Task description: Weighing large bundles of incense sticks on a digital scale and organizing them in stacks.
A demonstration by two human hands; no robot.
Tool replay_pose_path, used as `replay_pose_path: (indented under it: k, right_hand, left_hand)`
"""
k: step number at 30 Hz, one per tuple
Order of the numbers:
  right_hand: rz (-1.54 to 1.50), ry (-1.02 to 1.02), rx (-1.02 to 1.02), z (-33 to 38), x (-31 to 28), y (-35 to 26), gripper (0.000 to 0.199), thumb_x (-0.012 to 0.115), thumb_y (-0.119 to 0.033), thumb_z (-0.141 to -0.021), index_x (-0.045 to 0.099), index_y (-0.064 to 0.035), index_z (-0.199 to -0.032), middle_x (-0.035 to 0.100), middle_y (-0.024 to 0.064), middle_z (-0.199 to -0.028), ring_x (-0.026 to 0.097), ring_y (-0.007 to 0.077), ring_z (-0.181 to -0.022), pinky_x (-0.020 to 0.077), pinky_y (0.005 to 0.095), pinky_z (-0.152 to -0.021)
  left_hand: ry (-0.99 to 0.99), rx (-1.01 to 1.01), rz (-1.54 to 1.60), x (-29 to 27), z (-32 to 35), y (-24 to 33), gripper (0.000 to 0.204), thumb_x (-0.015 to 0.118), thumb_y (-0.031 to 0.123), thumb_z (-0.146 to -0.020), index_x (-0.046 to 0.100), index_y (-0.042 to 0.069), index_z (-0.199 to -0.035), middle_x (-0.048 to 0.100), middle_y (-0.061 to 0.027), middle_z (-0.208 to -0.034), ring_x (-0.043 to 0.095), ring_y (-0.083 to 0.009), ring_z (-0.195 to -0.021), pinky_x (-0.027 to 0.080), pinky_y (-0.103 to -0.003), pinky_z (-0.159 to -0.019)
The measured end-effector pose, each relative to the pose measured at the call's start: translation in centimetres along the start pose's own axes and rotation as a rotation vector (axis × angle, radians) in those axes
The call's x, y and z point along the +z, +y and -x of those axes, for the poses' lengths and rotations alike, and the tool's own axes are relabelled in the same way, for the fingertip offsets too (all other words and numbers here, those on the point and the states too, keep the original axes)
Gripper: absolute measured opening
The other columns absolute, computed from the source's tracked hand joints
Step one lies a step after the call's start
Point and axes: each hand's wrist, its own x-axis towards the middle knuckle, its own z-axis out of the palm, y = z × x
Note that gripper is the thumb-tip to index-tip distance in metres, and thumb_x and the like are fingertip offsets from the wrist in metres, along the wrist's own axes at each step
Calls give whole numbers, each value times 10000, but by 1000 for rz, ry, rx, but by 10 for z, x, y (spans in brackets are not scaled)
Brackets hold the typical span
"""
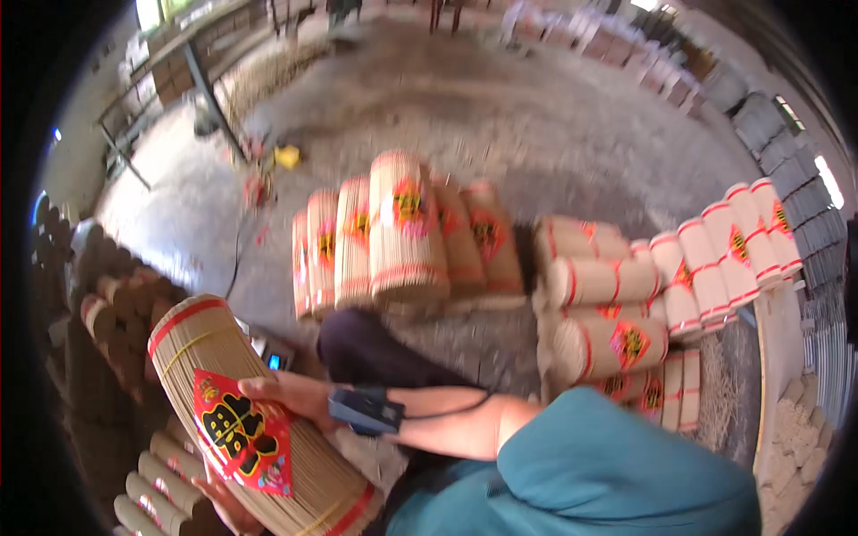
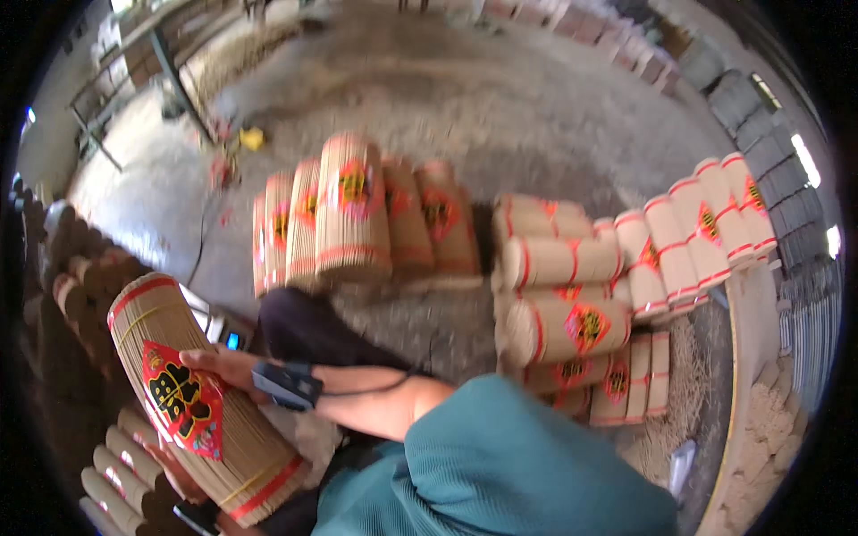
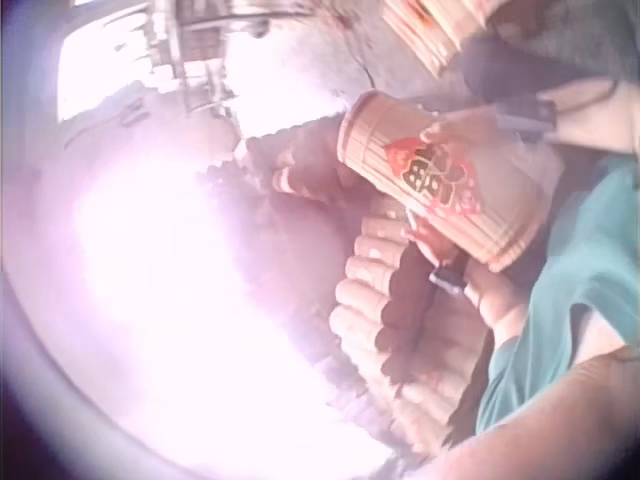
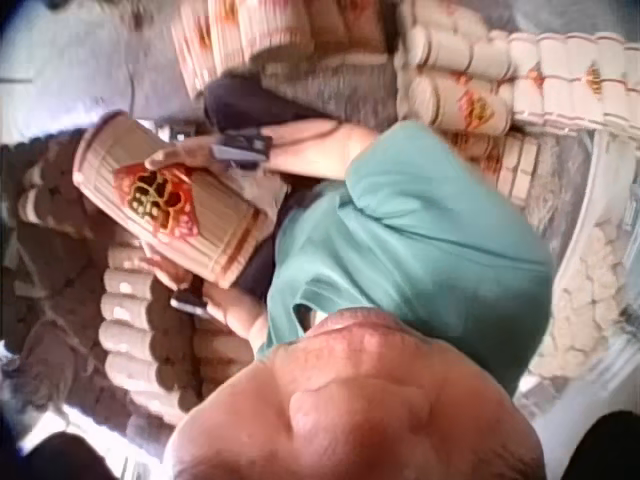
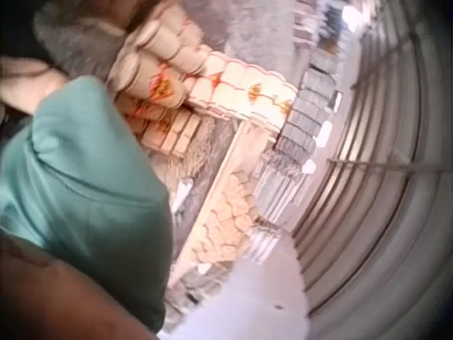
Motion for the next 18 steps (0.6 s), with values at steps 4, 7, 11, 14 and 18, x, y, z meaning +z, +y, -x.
replay_pose_path:
  k: [4, 7, 11, 14, 18]
  right_hand:
    - [-160, 14, -75, 54, 19, -62, 595, 514, -454, -939, 384, -83, -1386, 585, 90, -1253, 615, 175, -1067, 522, 353, -910]
    - [60, 281, -445, 131, 18, -117, 599, 448, -494, -957, 384, -94, -1398, 558, 97, -1289, 579, 205, -1127, 503, 390, -937]
    - [344, 585, -785, 229, 36, -161, 691, 478, -591, -901, 412, -95, -1376, 565, 98, -1277, 579, 240, -1118, 477, 438, -959]
    - [326, 848, -961, 305, 14, -172, 670, 489, -610, -886, 495, -83, -1301, 603, 79, -1224, 582, 211, -1101, 477, 415, -945]
    - [236, 1047, -1173, 394, -15, -170, 680, 540, -626, -843, 530, -92, -1263, 610, 73, -1216, 591, 231, -1084, 475, 438, -946]
  left_hand:
    - [-223, 31, -59, -4, 1, -12, 637, 475, 558, -916, 380, 130, -1379, 420, -82, -1415, 436, -314, -1263, 372, -500, -1033]
    - [259, -141, 41, -25, -8, -25, 563, 494, 507, -930, 431, 118, -1333, 391, -159, -1439, 357, -358, -1320, 273, -519, -1092]
    - [262, -255, -82, -14, -16, -29, 650, 515, 527, -912, 361, 102, -1379, 338, -152, -1461, 320, -356, -1346, 282, -504, -1099]
    - [226, -329, -162, -25, -26, -39, 741, 524, 533, -904, 273, 82, -1435, 289, -165, -1487, 315, -365, -1350, 271, -499, -1111]
    - [307, -387, -186, -35, -42, -50, 695, 536, 516, -905, 300, 106, -1414, 312, -133, -1478, 356, -352, -1323, 325, -502, -1071]
